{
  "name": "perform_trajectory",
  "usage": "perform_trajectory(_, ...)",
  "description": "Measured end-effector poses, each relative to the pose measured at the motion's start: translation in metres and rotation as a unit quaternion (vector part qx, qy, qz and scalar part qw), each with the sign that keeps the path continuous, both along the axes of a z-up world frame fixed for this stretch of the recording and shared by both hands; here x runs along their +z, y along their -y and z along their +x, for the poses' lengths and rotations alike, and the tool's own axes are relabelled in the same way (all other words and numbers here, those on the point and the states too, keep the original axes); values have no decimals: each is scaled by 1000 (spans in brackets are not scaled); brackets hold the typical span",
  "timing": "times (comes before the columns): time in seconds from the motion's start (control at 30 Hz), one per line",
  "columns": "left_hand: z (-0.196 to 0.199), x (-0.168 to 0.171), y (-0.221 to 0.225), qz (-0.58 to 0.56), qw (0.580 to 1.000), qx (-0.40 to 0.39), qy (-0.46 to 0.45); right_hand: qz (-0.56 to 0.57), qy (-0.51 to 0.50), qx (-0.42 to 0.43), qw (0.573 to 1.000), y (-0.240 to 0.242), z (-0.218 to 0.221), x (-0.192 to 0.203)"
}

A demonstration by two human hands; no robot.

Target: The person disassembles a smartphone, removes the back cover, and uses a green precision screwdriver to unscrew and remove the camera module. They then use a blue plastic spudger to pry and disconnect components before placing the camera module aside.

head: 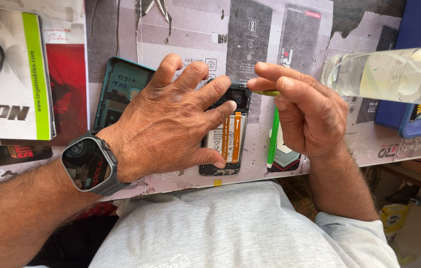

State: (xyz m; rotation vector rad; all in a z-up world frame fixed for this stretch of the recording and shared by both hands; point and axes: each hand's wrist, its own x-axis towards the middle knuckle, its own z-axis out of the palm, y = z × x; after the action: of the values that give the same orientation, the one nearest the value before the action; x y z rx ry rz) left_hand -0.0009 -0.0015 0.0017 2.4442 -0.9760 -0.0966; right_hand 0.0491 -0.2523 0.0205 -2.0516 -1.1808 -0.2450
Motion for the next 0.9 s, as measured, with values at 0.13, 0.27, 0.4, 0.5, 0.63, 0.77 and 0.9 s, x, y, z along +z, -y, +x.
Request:
perform_trajectory(0.13,0,1,-2,10,1000,-7,7,2,-18,16,1000,4,-1,-3)
perform_trajectory(0.27,-1,0,-2,8,1000,-5,11,20,28,32,999,6,1,-6)
perform_trajectory(0.4,-1,0,-2,7,1000,-6,13,15,-31,20,999,4,2,-3)
perform_trajectory(0.5,-1,-1,-1,6,1000,-3,5,13,-6,16,1000,2,0,2)
perform_trajectory(0.63,-1,1,-2,8,1000,-6,9,14,28,11,999,0,5,1)
perform_trajectory(0.77,-1,0,-2,23,1000,-7,17,0,20,8,1000,2,2,4)
perform_trajectory(0.9,0,1,-2,32,999,-10,22,18,-62,19,998,3,-1,2)
